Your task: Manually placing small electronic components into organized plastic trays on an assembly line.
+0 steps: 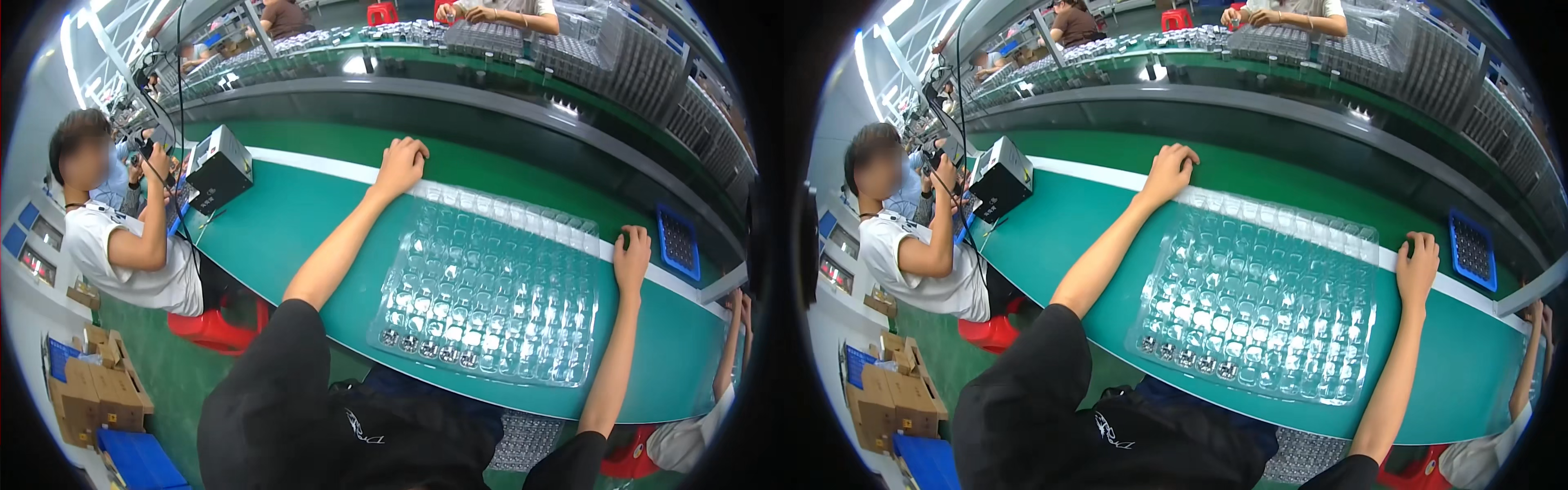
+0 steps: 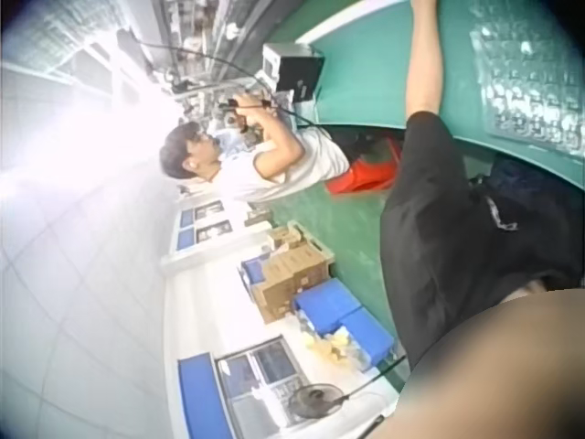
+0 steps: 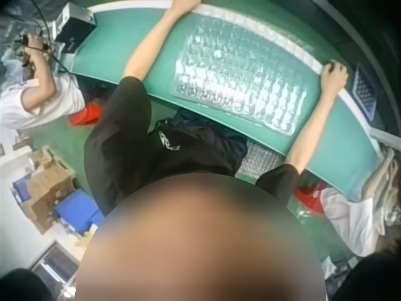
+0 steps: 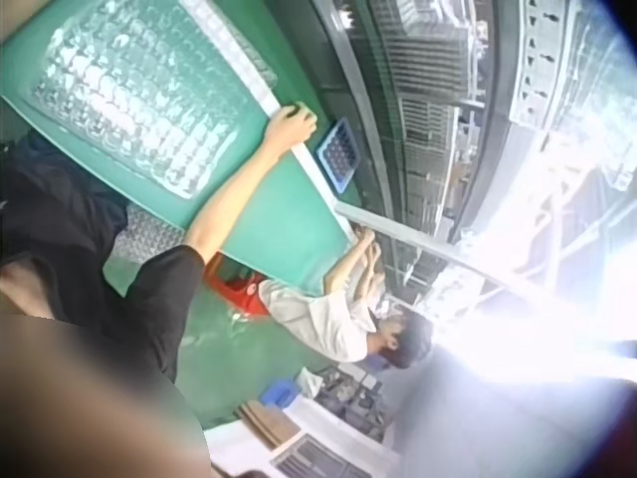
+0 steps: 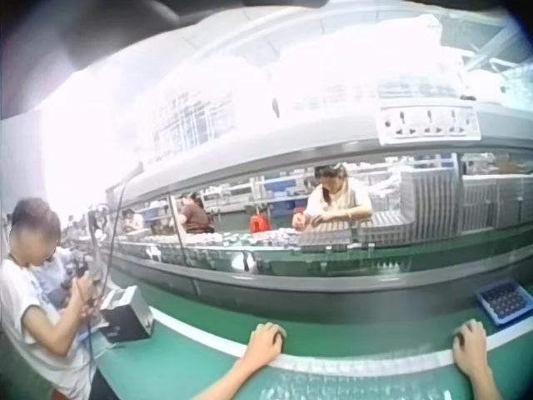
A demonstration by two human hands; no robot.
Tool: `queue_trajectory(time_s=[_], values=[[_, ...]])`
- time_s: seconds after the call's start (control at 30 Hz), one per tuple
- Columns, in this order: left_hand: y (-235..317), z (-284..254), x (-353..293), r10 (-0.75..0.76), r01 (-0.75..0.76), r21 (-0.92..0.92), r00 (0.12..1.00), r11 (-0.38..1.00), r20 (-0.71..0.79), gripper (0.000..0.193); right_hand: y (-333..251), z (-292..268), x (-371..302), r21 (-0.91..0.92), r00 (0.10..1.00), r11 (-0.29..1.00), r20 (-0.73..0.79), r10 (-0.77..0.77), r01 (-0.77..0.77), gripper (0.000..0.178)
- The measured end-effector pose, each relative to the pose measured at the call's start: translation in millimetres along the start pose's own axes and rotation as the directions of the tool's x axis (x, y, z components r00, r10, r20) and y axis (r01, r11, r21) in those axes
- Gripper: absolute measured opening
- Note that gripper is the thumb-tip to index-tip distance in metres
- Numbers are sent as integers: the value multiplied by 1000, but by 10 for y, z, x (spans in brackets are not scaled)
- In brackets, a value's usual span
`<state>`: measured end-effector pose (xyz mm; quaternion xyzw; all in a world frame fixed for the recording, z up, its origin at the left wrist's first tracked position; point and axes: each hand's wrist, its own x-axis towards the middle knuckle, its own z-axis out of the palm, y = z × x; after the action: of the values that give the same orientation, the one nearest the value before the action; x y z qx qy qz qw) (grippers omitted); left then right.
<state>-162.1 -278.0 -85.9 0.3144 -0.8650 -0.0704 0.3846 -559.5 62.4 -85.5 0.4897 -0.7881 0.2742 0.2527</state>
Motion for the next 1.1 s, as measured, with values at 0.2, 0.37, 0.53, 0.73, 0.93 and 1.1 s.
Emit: queue_trajectory(time_s=[0.2,0.37,0.53,0.73,0.93,1.1], values=[[59,-29,-14,4,-4,18,1000,1000,-11,16,64,34,-17,46,998,999,68,0,-4,13],[130,-42,31,47,-48,-23,998,999,-40,29,20,9,9,42,999,999,45,-16,14,14],[69,-29,55,90,-90,-7,996,996,23,20,47,66,46,66,998,998,61,-26,22,16],[91,25,40,107,-107,12,993,994,44,19,98,25,-18,36,998,999,59,-13,11,18],[86,-9,30,215,-215,3,976,977,30,17,72,41,-29,54,999,999,54,-6,3,19],[82,-40,48,188,-189,3,981,982,51,18,94,114,1,5,1000,1000,23,17,-17,18]])
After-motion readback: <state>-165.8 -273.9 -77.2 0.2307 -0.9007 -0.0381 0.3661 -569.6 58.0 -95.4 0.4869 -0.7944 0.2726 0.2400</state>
